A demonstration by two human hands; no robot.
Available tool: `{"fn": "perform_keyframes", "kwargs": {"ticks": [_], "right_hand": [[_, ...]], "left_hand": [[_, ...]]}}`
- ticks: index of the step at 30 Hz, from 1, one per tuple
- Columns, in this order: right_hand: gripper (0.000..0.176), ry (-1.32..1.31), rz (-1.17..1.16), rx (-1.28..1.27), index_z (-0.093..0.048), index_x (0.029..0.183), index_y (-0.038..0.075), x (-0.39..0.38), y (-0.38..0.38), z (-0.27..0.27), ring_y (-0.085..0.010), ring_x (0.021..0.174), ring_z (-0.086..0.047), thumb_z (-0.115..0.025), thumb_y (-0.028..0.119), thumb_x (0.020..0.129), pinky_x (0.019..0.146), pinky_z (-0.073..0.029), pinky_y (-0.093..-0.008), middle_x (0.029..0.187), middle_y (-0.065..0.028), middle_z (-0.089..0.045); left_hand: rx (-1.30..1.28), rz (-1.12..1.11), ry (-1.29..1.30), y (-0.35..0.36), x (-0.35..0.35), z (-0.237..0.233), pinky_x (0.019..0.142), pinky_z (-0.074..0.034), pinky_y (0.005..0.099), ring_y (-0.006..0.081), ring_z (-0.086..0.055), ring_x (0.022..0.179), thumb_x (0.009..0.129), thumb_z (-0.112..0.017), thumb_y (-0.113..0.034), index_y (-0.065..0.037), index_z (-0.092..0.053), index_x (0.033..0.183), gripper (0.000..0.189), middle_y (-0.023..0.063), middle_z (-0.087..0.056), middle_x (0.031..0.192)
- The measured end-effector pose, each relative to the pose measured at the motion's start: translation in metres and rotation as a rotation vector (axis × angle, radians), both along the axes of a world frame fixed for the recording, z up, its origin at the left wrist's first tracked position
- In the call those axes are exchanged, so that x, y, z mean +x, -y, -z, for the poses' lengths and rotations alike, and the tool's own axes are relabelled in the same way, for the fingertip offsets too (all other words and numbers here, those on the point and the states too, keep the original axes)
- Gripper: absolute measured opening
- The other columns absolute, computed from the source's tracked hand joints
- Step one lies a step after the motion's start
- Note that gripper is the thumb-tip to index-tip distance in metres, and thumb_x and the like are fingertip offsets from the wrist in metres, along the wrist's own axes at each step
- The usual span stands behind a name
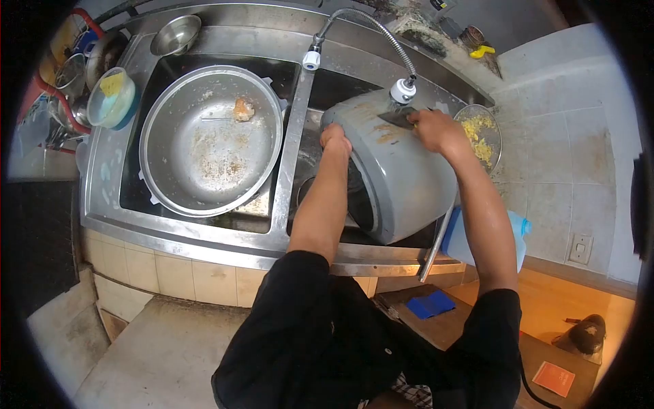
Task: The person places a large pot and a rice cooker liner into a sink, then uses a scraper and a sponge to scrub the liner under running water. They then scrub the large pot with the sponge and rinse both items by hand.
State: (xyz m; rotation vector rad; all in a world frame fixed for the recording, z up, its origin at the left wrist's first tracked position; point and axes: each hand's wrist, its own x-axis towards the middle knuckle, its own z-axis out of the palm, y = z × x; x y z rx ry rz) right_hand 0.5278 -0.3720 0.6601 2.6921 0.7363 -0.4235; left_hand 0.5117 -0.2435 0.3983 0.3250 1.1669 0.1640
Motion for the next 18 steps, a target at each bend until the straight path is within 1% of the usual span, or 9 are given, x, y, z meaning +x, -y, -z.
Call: {"fn": "perform_keyframes", "kwargs": {"ticks": [1,2,4,5,7,8,12,16,18], "right_hand": [[0.033,0.000,-0.006,-0.004,-0.064,0.117,0.016,0.002,-0.002,-0.003,-0.0365,0.110,-0.060,-0.046,0.018,0.089,0.093,-0.048,-0.0451,0.118,-0.0200,-0.062],[0.033,-0.028,-0.026,-0.121,-0.065,0.116,0.016,0.005,-0.005,-0.008,-0.0367,0.109,-0.060,-0.046,0.019,0.090,0.092,-0.049,-0.0455,0.116,-0.0211,-0.062],[0.032,-0.152,-0.123,-0.330,-0.067,0.111,0.011,0.003,-0.013,-0.033,-0.0369,0.109,-0.060,-0.045,0.020,0.090,0.091,-0.049,-0.0459,0.114,-0.0222,-0.063],[0.032,-0.156,-0.128,-0.338,-0.067,0.111,0.011,0.001,-0.019,-0.034,-0.0369,0.109,-0.060,-0.045,0.020,0.090,0.091,-0.049,-0.0459,0.114,-0.0222,-0.063],[0.033,-0.094,-0.006,-0.242,-0.064,0.119,0.021,-0.007,-0.029,-0.032,-0.0332,0.109,-0.060,-0.051,0.021,0.089,0.092,-0.048,-0.0428,0.119,-0.0132,-0.062],[0.033,-0.059,-0.063,-0.213,-0.064,0.119,0.023,0.003,-0.031,-0.015,-0.0321,0.111,-0.060,-0.048,0.021,0.090,0.092,-0.048,-0.0435,0.120,-0.0113,-0.062],[0.033,-0.076,-0.039,-0.346,-0.066,0.115,0.022,-0.024,-0.067,-0.037,-0.0328,0.110,-0.061,-0.045,0.019,0.090,0.093,-0.048,-0.0457,0.119,-0.0143,-0.063],[0.033,-0.094,-0.019,-0.372,-0.066,0.114,0.021,-0.024,-0.070,-0.032,-0.0342,0.107,-0.062,-0.044,0.020,0.091,0.093,-0.048,-0.0470,0.117,-0.0156,-0.063],[0.032,-0.051,-0.076,-0.298,-0.066,0.109,0.004,-0.011,-0.080,-0.022,-0.0362,0.106,-0.063,-0.044,0.016,0.089,0.089,-0.050,-0.0492,0.114,-0.0188,-0.065]], "left_hand": [[-0.054,-0.095,0.105,-0.001,0.005,0.012,0.092,-0.048,0.0292,0.0224,-0.054,0.118,0.098,-0.045,-0.026,0.006,-0.046,0.130,0.046,0.0129,-0.050,0.137],[-0.056,-0.102,0.105,-0.002,0.012,0.023,0.092,-0.048,0.0292,0.0224,-0.054,0.118,0.098,-0.045,-0.026,0.006,-0.046,0.130,0.046,0.0129,-0.050,0.137],[-0.092,-0.030,-0.118,-0.008,0.021,0.033,0.091,-0.050,0.0318,0.0219,-0.056,0.115,0.096,-0.049,-0.020,0.002,-0.049,0.129,0.040,0.0102,-0.052,0.135],[-0.100,-0.035,-0.123,-0.011,0.020,0.033,0.091,-0.050,0.0318,0.0219,-0.056,0.115,0.096,-0.049,-0.020,0.002,-0.049,0.129,0.040,0.0102,-0.052,0.135],[-0.167,-0.075,-0.008,-0.010,0.011,0.016,0.092,-0.049,0.0345,0.0222,-0.056,0.115,0.094,-0.052,-0.017,0.002,-0.051,0.129,0.040,0.0115,-0.051,0.136],[-0.175,-0.073,-0.008,-0.007,0.009,0.011,0.092,-0.049,0.0345,0.0222,-0.056,0.115,0.094,-0.052,-0.017,0.002,-0.051,0.129,0.040,0.0115,-0.051,0.136],[-0.156,-0.101,-0.050,-0.010,0.015,0.016,0.090,-0.050,0.0337,0.0224,-0.056,0.116,0.094,-0.051,-0.016,0.002,-0.052,0.128,0.038,0.0111,-0.052,0.136],[-0.108,-0.097,-0.089,-0.004,0.012,0.015,0.087,-0.049,0.0323,0.0225,-0.055,0.116,0.093,-0.051,-0.013,0.003,-0.053,0.126,0.036,0.0126,-0.052,0.135],[-0.191,-0.144,-0.031,-0.004,0.013,0.015,0.088,-0.049,0.0320,0.0223,-0.055,0.116,0.092,-0.053,-0.012,0.002,-0.054,0.125,0.036,0.0130,-0.052,0.135]]}}
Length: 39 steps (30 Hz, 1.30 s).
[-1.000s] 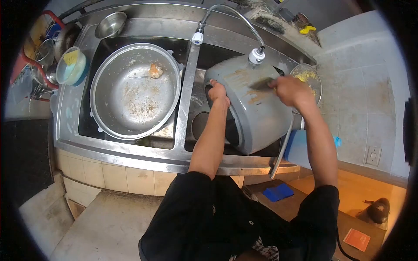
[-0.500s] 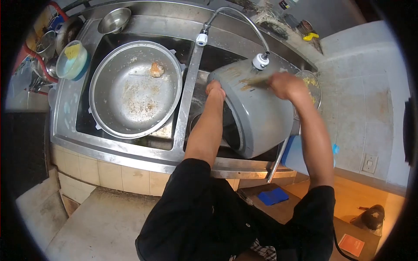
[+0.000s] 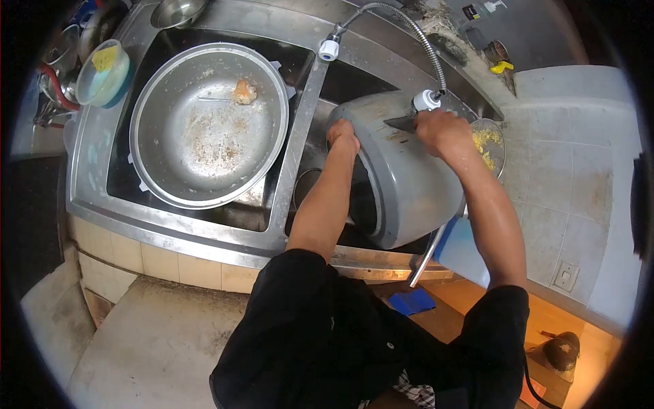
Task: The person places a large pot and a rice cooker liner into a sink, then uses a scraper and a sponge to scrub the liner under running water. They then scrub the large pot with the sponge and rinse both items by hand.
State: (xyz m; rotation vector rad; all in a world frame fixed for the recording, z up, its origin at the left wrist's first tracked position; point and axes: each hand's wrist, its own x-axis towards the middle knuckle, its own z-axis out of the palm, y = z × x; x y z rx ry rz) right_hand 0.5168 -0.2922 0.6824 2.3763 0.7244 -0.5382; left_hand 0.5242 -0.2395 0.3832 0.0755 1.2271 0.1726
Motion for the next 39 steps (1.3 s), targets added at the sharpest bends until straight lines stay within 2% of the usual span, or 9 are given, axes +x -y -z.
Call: {"fn": "perform_keyframes", "kwargs": {"ticks": [3,11,18,22,26,28,33,35,39], "right_hand": [[0.033,0.021,-0.059,-0.088,-0.067,0.112,0.018,-0.013,0.010,-0.011,-0.0357,0.106,-0.062,-0.040,0.021,0.093,0.091,-0.049,-0.0470,0.114,-0.0166,-0.064],[0.033,0.028,-0.001,-0.105,-0.066,0.112,0.015,-0.010,0.005,-0.002,-0.0374,0.104,-0.062,-0.041,0.018,0.091,0.090,-0.049,-0.0475,0.113,-0.0178,-0.064],[0.033,0.026,-0.016,0.022,-0.067,0.110,0.016,-0.010,0.009,0.004,-0.0374,0.104,-0.062,-0.043,0.018,0.089,0.090,-0.049,-0.0483,0.112,-0.0188,-0.064],[0.031,0.068,-0.066,0.026,-0.069,0.106,0.015,-0.017,0.010,0.014,-0.0380,0.098,-0.065,-0.045,0.019,0.087,0.085,-0.052,-0.0480,0.105,-0.0186,-0.067],[0.030,0.112,-0.110,-0.032,-0.071,0.102,0.014,-0.005,-0.012,0.036,-0.0368,0.096,-0.066,-0.047,0.020,0.086,0.082,-0.054,-0.0455,0.099,-0.0170,-0.069],[0.029,0.036,-0.038,-0.071,-0.070,0.107,0.009,-0.019,-0.036,0.025,-0.0321,0.108,-0.063,-0.050,0.020,0.088,0.086,-0.052,-0.0429,0.116,-0.0140,-0.065],[0.027,-0.025,-0.102,-0.140,-0.072,0.101,0.006,0.031,-0.051,0.062,-0.0309,0.104,-0.065,-0.053,0.019,0.086,0.084,-0.053,-0.0411,0.111,-0.0145,-0.068],[0.026,-0.008,-0.350,-0.118,-0.072,0.098,0.005,0.042,-0.060,0.066,-0.0310,0.101,-0.066,-0.053,0.017,0.084,0.082,-0.053,-0.0406,0.108,-0.0161,-0.068],[0.028,-0.106,-0.204,-0.340,-0.072,0.099,0.005,0.048,-0.087,0.055,-0.0330,0.102,-0.065,-0.053,0.014,0.081,0.081,-0.052,-0.0442,0.106,-0.0182,-0.068]], "left_hand": [[-0.029,-0.051,0.023,-0.002,0.005,0.011,0.088,-0.048,0.0307,0.0212,-0.055,0.115,0.090,-0.056,-0.012,0.001,-0.056,0.122,0.035,0.0125,-0.054,0.132],[-0.053,0.021,-0.014,-0.013,-0.005,-0.016,0.080,-0.049,0.0273,0.0182,-0.056,0.108,0.088,-0.057,-0.015,0.000,-0.059,0.116,0.031,0.0103,-0.056,0.127],[-0.093,0.022,0.054,-0.001,0.010,0.032,0.079,-0.050,0.0295,0.0179,-0.056,0.109,0.090,-0.054,-0.019,0.000,-0.055,0.122,0.037,0.0104,-0.054,0.130],[-0.034,0.090,-0.062,-0.010,-0.003,-0.009,0.085,-0.049,0.0298,0.0192,-0.056,0.112,0.091,-0.053,-0.017,0.000,-0.057,0.121,0.035,0.0121,-0.054,0.131],[-0.048,0.000,0.081,0.007,0.010,0.041,0.090,-0.048,0.0317,0.0228,-0.056,0.115,0.091,-0.052,-0.022,0.001,-0.057,0.122,0.038,0.0146,-0.053,0.133],[0.155,0.140,-0.004,0.003,0.008,0.045,0.093,-0.047,0.0357,0.0288,-0.056,0.117,0.093,-0.050,-0.032,0.008,-0.054,0.122,0.049,0.0207,-0.052,0.133],[0.163,0.297,-0.109,-0.008,-0.011,-0.020,0.096,-0.046,0.0366,0.0320,-0.055,0.118,0.093,-0.050,-0.045,0.015,-0.050,0.122,0.067,0.0249,-0.052,0.132],[0.182,0.345,-0.130,-0.017,-0.010,-0.019,0.096,-0.046,0.0354,0.0306,-0.055,0.118,0.091,-0.054,-0.047,0.014,-0.049,0.125,0.070,0.0233,-0.053,0.131],[0.170,0.344,-0.172,-0.013,-0.012,-0.019,0.098,-0.044,0.0383,0.0313,-0.052,0.121,0.087,-0.058,-0.055,0.016,-0.045,0.127,0.083,0.0243,-0.050,0.134]]}}
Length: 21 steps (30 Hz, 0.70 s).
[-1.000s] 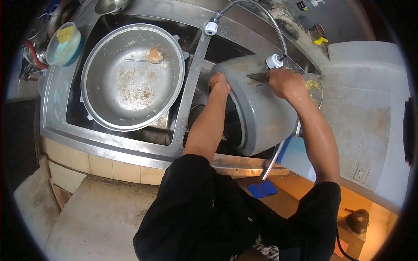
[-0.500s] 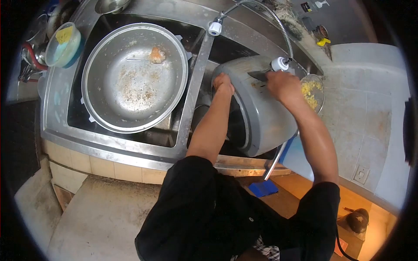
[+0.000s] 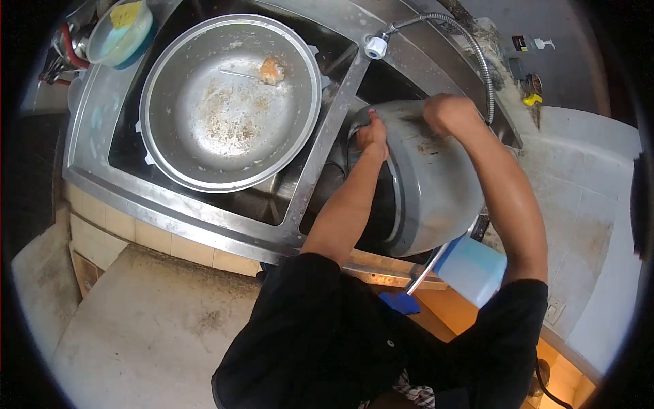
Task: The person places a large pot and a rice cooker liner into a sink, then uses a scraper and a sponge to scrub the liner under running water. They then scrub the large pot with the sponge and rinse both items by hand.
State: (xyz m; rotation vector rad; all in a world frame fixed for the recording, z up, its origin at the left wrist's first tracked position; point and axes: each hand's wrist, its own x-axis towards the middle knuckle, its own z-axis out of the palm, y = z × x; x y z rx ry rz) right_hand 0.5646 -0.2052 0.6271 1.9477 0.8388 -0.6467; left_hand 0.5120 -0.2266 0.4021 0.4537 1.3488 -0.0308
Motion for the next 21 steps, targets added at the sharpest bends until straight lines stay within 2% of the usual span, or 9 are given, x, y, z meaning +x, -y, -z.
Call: {"fn": "perform_keyframes", "kwargs": {"ticks": [1,2,4,8,10,14,17,20,21], "right_hand": [[0.029,0.011,-0.139,0.238,-0.072,0.102,0.006,0.021,0.022,0.029,-0.0329,0.102,-0.065,-0.054,0.013,0.081,0.081,-0.052,-0.0458,0.109,-0.0172,-0.068],[0.029,0.016,-0.142,0.239,-0.072,0.102,0.006,0.032,0.020,0.038,-0.0329,0.102,-0.065,-0.054,0.013,0.081,0.081,-0.052,-0.0458,0.109,-0.0172,-0.068],[0.029,0.035,-0.104,0.093,-0.071,0.104,0.006,0.041,0.004,0.044,-0.0326,0.102,-0.065,-0.054,0.015,0.082,0.081,-0.052,-0.0456,0.111,-0.0162,-0.067],[0.029,-0.147,-0.191,-0.198,-0.071,0.103,0.006,0.035,-0.009,0.034,-0.0322,0.103,-0.065,-0.054,0.016,0.082,0.082,-0.052,-0.0450,0.111,-0.0154,-0.067],[0.029,0.014,-0.054,0.084,-0.071,0.104,0.006,0.038,-0.005,0.048,-0.0324,0.104,-0.065,-0.054,0.018,0.083,0.082,-0.052,-0.0446,0.112,-0.0162,-0.067],[0.030,-0.045,-0.107,0.126,-0.071,0.104,0.006,0.029,0.001,0.056,-0.0333,0.105,-0.064,-0.054,0.018,0.083,0.083,-0.052,-0.0443,0.113,-0.0174,-0.066],[0.031,-0.044,-0.047,0.115,-0.070,0.106,0.006,-0.004,0.005,0.008,-0.0338,0.106,-0.064,-0.051,0.019,0.086,0.085,-0.052,-0.0452,0.115,-0.0194,-0.065],[0.030,0.084,-0.089,0.323,-0.071,0.105,0.006,0.016,0.041,0.055,-0.0335,0.104,-0.065,-0.050,0.017,0.087,0.084,-0.053,-0.0445,0.113,-0.0183,-0.066],[0.028,0.038,-0.052,0.278,-0.071,0.103,0.007,0.000,0.037,0.039,-0.0329,0.101,-0.066,-0.049,0.016,0.088,0.083,-0.053,-0.0428,0.109,-0.0171,-0.067]], "left_hand": [[-0.028,-0.011,-0.008,-0.003,0.000,-0.013,0.099,-0.043,0.0393,0.0316,-0.051,0.122,0.086,-0.059,-0.057,0.016,-0.045,0.127,0.086,0.0248,-0.049,0.135],[-0.026,-0.013,-0.003,0.000,0.000,-0.009,0.099,-0.043,0.0393,0.0316,-0.051,0.122,0.086,-0.059,-0.057,0.016,-0.045,0.127,0.086,0.0248,-0.049,0.135],[-0.060,-0.098,0.172,0.000,0.000,0.000,0.101,-0.042,0.0406,0.0312,-0.049,0.124,0.084,-0.061,-0.059,0.016,-0.046,0.127,0.088,0.0247,-0.048,0.135],[-0.037,0.005,0.020,-0.001,-0.003,-0.005,0.103,-0.041,0.0407,0.0301,-0.048,0.126,0.085,-0.060,-0.057,0.016,-0.043,0.129,0.087,0.0244,-0.049,0.135],[-0.048,-0.052,0.084,0.005,0.003,-0.001,0.102,-0.041,0.0391,0.0294,-0.048,0.126,0.087,-0.058,-0.056,0.015,-0.043,0.129,0.084,0.0239,-0.049,0.135],[-0.090,-0.118,0.168,0.011,0.008,0.046,0.102,-0.040,0.0380,0.0303,-0.050,0.124,0.089,-0.054,-0.056,0.013,-0.041,0.132,0.082,0.0233,-0.049,0.135],[0.052,0.024,0.033,0.021,0.014,0.064,0.098,-0.044,0.0414,0.0350,-0.057,0.115,0.089,-0.048,-0.062,0.014,-0.050,0.122,0.083,0.0245,-0.056,0.127],[-0.051,-0.157,0.198,0.032,0.025,0.080,0.096,-0.047,0.0421,0.0312,-0.060,0.110,0.094,-0.049,-0.050,0.008,-0.051,0.123,0.065,0.0196,-0.060,0.121],[-0.211,-0.262,0.508,0.024,0.009,0.066,0.095,-0.048,0.0418,0.0297,-0.061,0.108,0.096,-0.049,-0.042,0.004,-0.052,0.123,0.054,0.0169,-0.061,0.119]]}}
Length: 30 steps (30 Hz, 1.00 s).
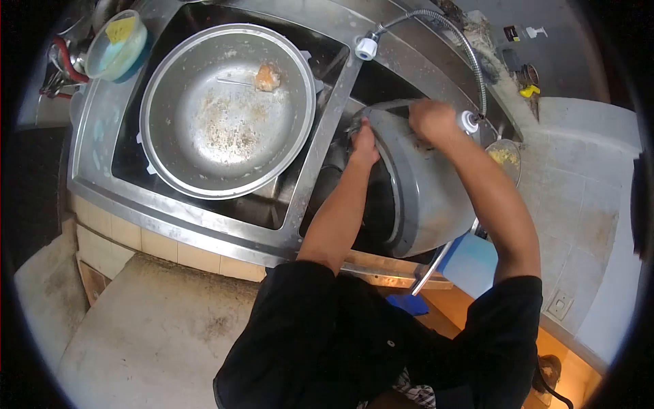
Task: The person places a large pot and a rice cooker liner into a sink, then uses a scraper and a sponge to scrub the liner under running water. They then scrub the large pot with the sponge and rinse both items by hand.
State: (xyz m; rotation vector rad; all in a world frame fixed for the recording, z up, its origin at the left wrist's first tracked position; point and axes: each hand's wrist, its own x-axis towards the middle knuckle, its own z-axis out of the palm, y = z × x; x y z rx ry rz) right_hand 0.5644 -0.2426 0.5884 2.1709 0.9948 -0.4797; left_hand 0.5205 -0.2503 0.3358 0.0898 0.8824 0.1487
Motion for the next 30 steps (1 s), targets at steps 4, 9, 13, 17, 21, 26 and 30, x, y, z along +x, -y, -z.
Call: {"fn": "perform_keyframes", "kwargs": {"ticks": [4,9,13,17,21,26,30], "right_hand": [[0.029,0.006,-0.015,-0.040,-0.067,0.112,0.013,-0.060,0.032,-0.052,-0.0358,0.089,-0.067,-0.049,0.026,0.092,0.074,-0.055,-0.0451,0.097,-0.0163,-0.068],[0.036,0.033,0.154,-0.021,-0.058,0.127,0.015,-0.084,0.086,-0.103,-0.0372,0.089,-0.066,-0.047,0.028,0.095,0.073,-0.054,-0.0482,0.094,-0.0186,-0.067],[0.033,0.102,0.103,0.271,-0.062,0.120,0.016,-0.030,0.143,-0.053,-0.0378,0.091,-0.065,-0.046,0.028,0.094,0.075,-0.053,-0.0494,0.095,-0.0197,-0.067],[0.032,0.089,0.123,0.113,-0.063,0.117,0.015,-0.051,0.104,-0.081,-0.0375,0.092,-0.066,-0.044,0.027,0.094,0.079,-0.053,-0.0491,0.095,-0.0193,-0.067],[0.032,0.057,0.082,0.101,-0.067,0.104,0.010,-0.060,0.092,-0.085,-0.0358,0.091,-0.067,-0.042,0.023,0.091,0.079,-0.053,-0.0464,0.096,-0.0182,-0.068],[0.029,0.158,0.076,0.094,-0.070,0.104,0.008,-0.062,0.091,-0.080,-0.0321,0.094,-0.068,-0.049,0.020,0.088,0.078,-0.054,-0.0407,0.099,-0.0151,-0.069],[0.030,0.108,0.093,0.014,-0.071,0.104,0.007,-0.045,0.072,-0.078,-0.0319,0.098,-0.067,-0.047,0.020,0.090,0.082,-0.053,-0.0421,0.106,-0.0159,-0.068]], "left_hand": [[-0.183,-0.060,0.456,0.004,-0.055,-0.034,0.095,-0.049,0.0398,0.0267,-0.060,0.107,0.096,-0.056,-0.022,-0.001,-0.052,0.122,0.034,0.0129,-0.061,0.118],[-0.152,0.007,0.572,0.024,-0.082,-0.081,0.100,-0.045,0.0430,0.0273,-0.057,0.112,0.091,-0.064,-0.020,0.000,-0.047,0.127,0.044,0.0127,-0.057,0.123],[-0.142,0.040,0.522,0.024,-0.088,-0.088,0.102,-0.042,0.0470,0.0279,-0.055,0.115,0.090,-0.067,-0.021,-0.001,-0.046,0.129,0.049,0.0128,-0.056,0.124],[-0.101,0.142,0.636,0.018,-0.086,-0.083,0.102,-0.043,0.0454,0.0268,-0.054,0.117,0.091,-0.065,-0.028,-0.003,-0.049,0.127,0.047,0.0120,-0.058,0.125],[-0.134,0.125,0.581,0.021,-0.087,-0.077,0.102,-0.043,0.0446,0.0254,-0.057,0.114,0.092,-0.062,-0.030,-0.001,-0.051,0.125,0.045,0.0105,-0.061,0.122],[-0.111,0.137,0.633,0.010,-0.087,-0.078,0.099,-0.046,0.0420,0.0240,-0.058,0.112,0.088,-0.070,-0.023,-0.002,-0.052,0.121,0.043,0.0098,-0.062,0.117],[-0.126,0.221,0.584,0.009,-0.092,-0.082,0.094,-0.049,0.0405,0.0230,-0.061,0.106,0.087,-0.071,-0.025,-0.001,-0.054,0.116,0.041,0.0087,-0.063,0.114]]}}
